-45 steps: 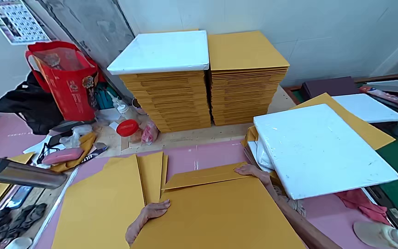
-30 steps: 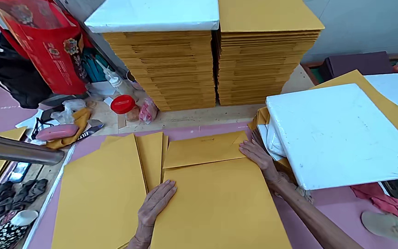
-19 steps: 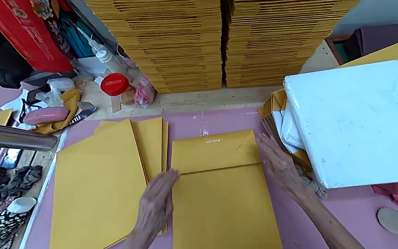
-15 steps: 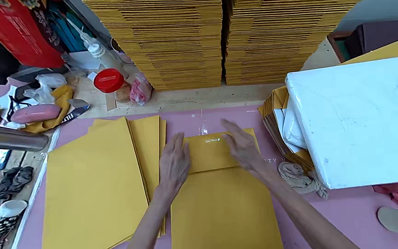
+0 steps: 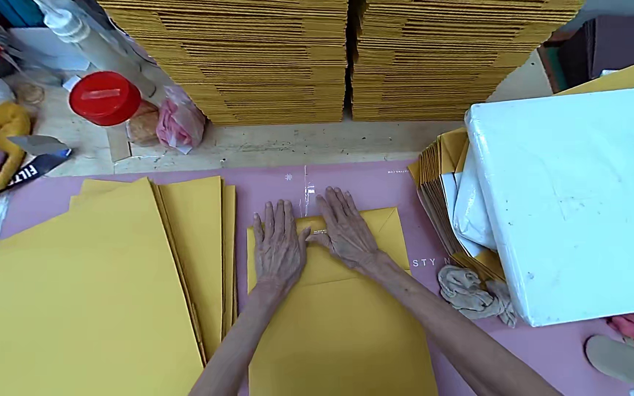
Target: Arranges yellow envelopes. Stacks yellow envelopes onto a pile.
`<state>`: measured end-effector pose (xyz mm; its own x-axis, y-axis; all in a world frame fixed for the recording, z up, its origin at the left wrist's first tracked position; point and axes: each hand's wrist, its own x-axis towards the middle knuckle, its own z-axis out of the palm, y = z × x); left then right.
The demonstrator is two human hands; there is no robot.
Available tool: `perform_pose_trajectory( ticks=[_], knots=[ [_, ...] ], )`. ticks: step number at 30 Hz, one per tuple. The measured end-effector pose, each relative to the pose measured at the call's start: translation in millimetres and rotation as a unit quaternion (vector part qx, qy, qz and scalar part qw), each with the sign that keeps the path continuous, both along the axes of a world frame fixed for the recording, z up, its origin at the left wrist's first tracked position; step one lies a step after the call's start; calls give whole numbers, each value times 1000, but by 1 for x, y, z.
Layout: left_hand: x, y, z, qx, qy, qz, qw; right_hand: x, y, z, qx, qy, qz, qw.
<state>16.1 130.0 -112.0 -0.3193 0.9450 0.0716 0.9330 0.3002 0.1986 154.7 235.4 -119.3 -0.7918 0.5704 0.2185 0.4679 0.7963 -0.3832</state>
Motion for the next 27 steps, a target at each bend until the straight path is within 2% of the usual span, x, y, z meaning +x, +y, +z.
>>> perform_pose_trajectory(
  ticks=[3, 7, 10, 12, 15, 18, 21, 23, 25, 27],
  knots=[
    [-21, -21, 4, -17, -6, -57, 998, 2, 1, -1, -16, 12, 5, 1000],
    [-27, -28, 4, -25, -3, -72, 997, 3, -1, -3, -37, 89, 5, 995],
    [-23, -27, 3, -22, 7, -67, 997, 6, -4, 2, -23, 64, 29, 997],
    [-25, -27, 3, -12, 8, -70, 997, 8, -4, 12, -57, 61, 36, 996],
    [-33, -29, 2, -19, -44, -88, 995, 9, 0, 17, -129, 135, 2, 982],
    [-41, -30, 2, -32, -72, -113, 990, 6, -2, 15, -92, 85, 10, 992],
    [-39, -28, 1, -20, -39, -115, 992, -2, -8, 7, -2, -9, 18, 1000],
    [-36, -27, 0, 0, -11, -113, 994, -6, -10, 1, 4, -25, 13, 1000],
    [-32, -26, 2, 13, -13, -101, 995, -6, -8, 6, -78, -42, 11, 996],
    [-30, -27, 7, 26, -50, -78, 995, -4, -1, 25, -219, -18, 5, 976]
  ],
)
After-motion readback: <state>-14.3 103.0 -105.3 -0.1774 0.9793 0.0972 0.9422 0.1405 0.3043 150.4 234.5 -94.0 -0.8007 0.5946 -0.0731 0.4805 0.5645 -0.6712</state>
